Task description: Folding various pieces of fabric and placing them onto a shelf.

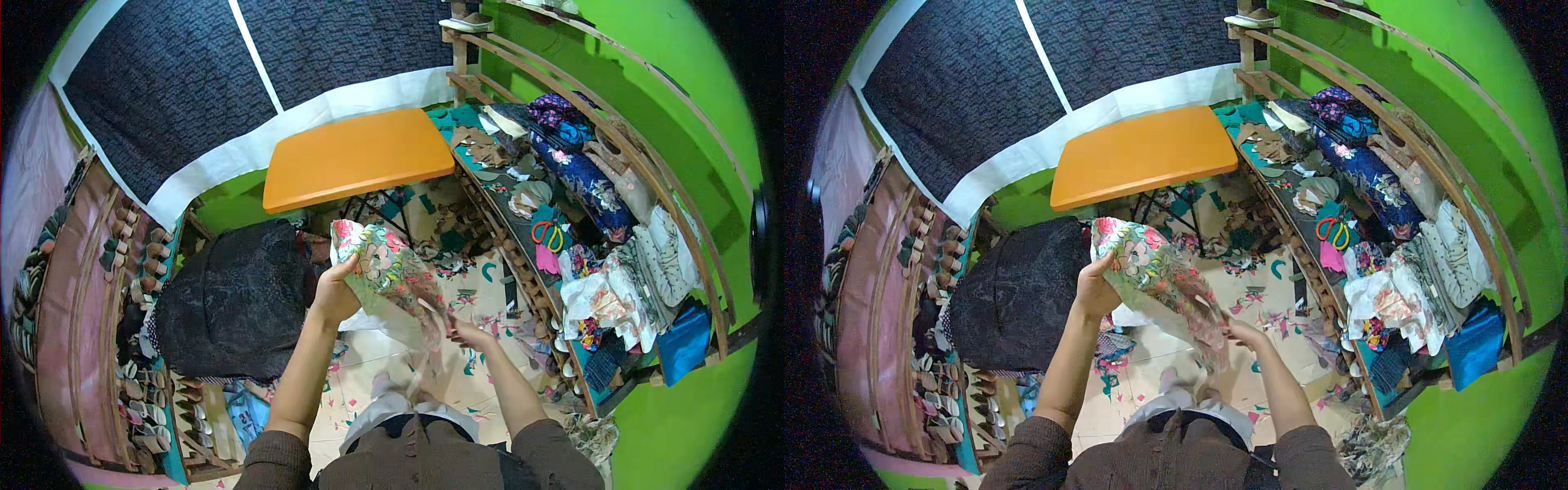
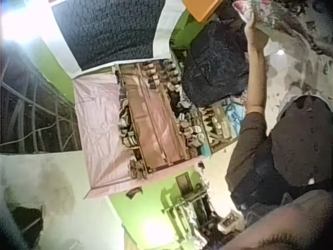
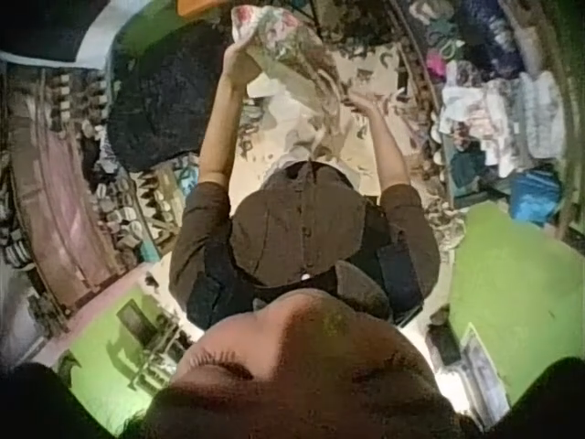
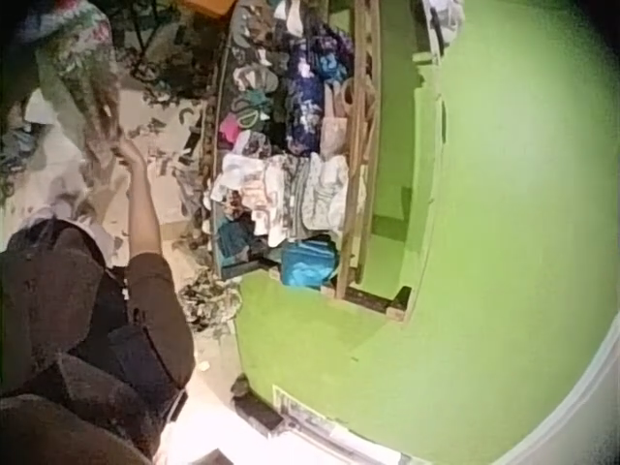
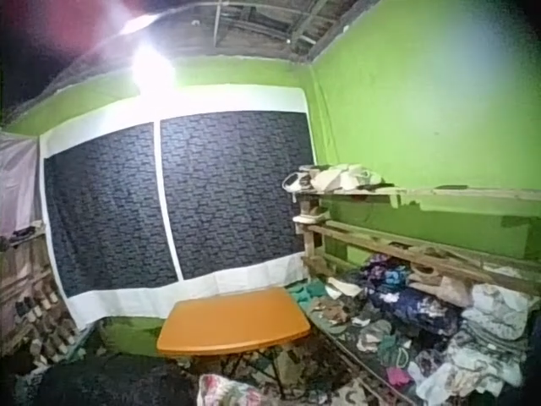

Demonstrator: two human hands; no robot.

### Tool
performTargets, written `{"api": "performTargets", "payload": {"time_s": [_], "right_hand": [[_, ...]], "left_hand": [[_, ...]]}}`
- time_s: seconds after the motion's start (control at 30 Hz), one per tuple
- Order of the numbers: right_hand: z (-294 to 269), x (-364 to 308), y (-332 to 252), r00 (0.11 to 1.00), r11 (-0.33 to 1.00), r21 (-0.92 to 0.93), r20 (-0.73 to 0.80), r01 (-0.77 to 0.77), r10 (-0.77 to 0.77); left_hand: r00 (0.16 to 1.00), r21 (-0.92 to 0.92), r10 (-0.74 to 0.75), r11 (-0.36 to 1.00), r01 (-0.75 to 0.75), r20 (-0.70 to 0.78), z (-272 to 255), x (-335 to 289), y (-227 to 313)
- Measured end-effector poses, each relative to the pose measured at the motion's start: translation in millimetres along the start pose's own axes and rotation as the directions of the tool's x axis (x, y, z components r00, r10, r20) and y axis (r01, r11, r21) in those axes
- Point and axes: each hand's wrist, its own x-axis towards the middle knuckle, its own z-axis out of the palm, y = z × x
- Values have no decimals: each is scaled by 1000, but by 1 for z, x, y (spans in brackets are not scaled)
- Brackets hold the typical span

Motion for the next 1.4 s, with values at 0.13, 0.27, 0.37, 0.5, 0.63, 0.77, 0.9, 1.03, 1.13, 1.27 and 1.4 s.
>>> {"api": "performTargets", "payload": {"time_s": [0.13,0.27,0.37,0.5,0.63,0.77,0.9,1.03,1.13,1.27,1.4], "right_hand": [[32,31,-28,984,888,435,28,145,-174],[73,46,-73,972,749,652,78,119,-222],[105,54,-92,992,472,880,105,-57,-75],[136,113,-109,989,549,826,-56,124,-140],[89,174,-121,912,480,781,-290,400,-289],[73,140,-203,738,132,867,-319,481,-594],[97,139,-221,833,561,763,54,321,-551],[35,183,-222,771,794,-41,-212,607,-600],[-11,154,-290,672,632,228,-271,741,-689],[-28,130,-364,637,562,323,-214,761,-740],[-58,142,-393,904,813,-430,21,394,-427]], "left_hand": [[1000,54,-5,999,4,4,-9,-2,23],[993,52,114,992,-112,-36,-23,-18,69],[983,57,184,982,-182,-28,-13,-21,96],[977,7,207,978,-207,-53,-47,-31,131],[975,65,221,974,-219,-26,-74,-22,158],[944,94,331,940,-328,-11,-100,-43,195],[943,8,331,944,-331,-46,-106,-22,210],[953,84,298,953,-292,-61,-110,25,219],[889,335,283,929,-160,-361,-139,20,249],[827,467,345,877,-115,-444,-170,34,269],[833,471,315,879,-75,-456,-177,75,255]]}}
